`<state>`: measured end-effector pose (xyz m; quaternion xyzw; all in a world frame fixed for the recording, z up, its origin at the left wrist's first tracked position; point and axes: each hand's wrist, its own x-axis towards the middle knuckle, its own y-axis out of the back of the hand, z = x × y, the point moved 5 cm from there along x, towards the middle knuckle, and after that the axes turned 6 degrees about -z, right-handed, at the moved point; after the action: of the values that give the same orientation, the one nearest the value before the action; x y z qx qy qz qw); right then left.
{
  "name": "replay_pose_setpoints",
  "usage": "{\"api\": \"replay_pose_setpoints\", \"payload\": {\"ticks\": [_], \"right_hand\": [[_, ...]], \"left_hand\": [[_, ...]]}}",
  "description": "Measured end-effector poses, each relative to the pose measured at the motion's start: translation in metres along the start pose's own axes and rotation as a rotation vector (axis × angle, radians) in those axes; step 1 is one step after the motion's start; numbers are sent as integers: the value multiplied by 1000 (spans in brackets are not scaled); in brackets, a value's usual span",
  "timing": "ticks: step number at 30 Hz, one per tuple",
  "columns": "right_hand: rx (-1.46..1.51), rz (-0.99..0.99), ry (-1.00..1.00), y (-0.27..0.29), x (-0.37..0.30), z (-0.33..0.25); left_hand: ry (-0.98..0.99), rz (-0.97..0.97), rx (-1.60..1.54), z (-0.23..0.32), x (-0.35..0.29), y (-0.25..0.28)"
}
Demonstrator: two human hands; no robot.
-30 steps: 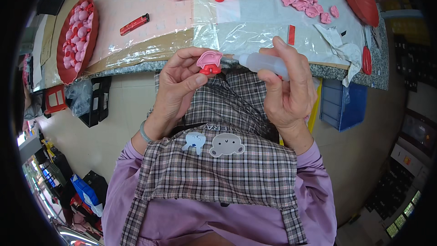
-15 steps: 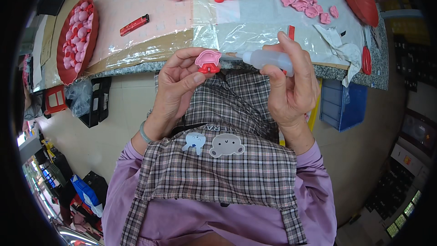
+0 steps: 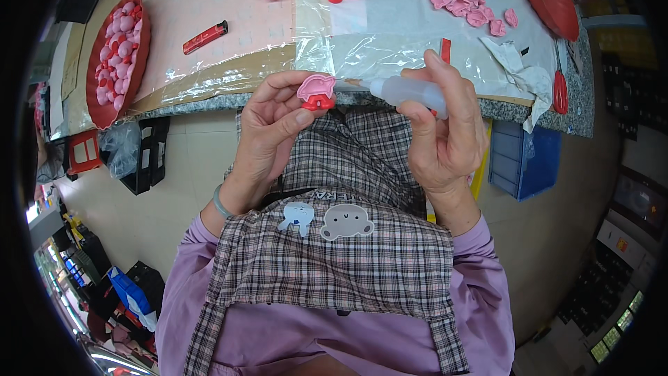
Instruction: Manually applying glue to small pink plastic parts and joining them together.
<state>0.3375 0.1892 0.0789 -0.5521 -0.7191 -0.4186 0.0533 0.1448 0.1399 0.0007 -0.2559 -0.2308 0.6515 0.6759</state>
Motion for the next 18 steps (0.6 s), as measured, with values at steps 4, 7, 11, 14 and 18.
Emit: {"api": "replay_pose_setpoints", "payload": {"ticks": [4, 7, 11, 14, 18], "right_hand": [[18, 49, -63, 0, -1, 0], [-1, 37, -40, -2, -2, 0], [-37, 11, 25, -2, 2, -7], [-110, -14, 123, -4, 3, -13], [-12, 9, 16, -1, 1, -7]], "left_hand": [[-3, -2, -14, 0, 0, 0], [-8, 2, -6, 0, 0, -1], [-26, 19, -12, 4, 0, -4], [-33, 19, -18, 4, 0, -4], [-15, 44, -43, 2, -1, 0]]}}
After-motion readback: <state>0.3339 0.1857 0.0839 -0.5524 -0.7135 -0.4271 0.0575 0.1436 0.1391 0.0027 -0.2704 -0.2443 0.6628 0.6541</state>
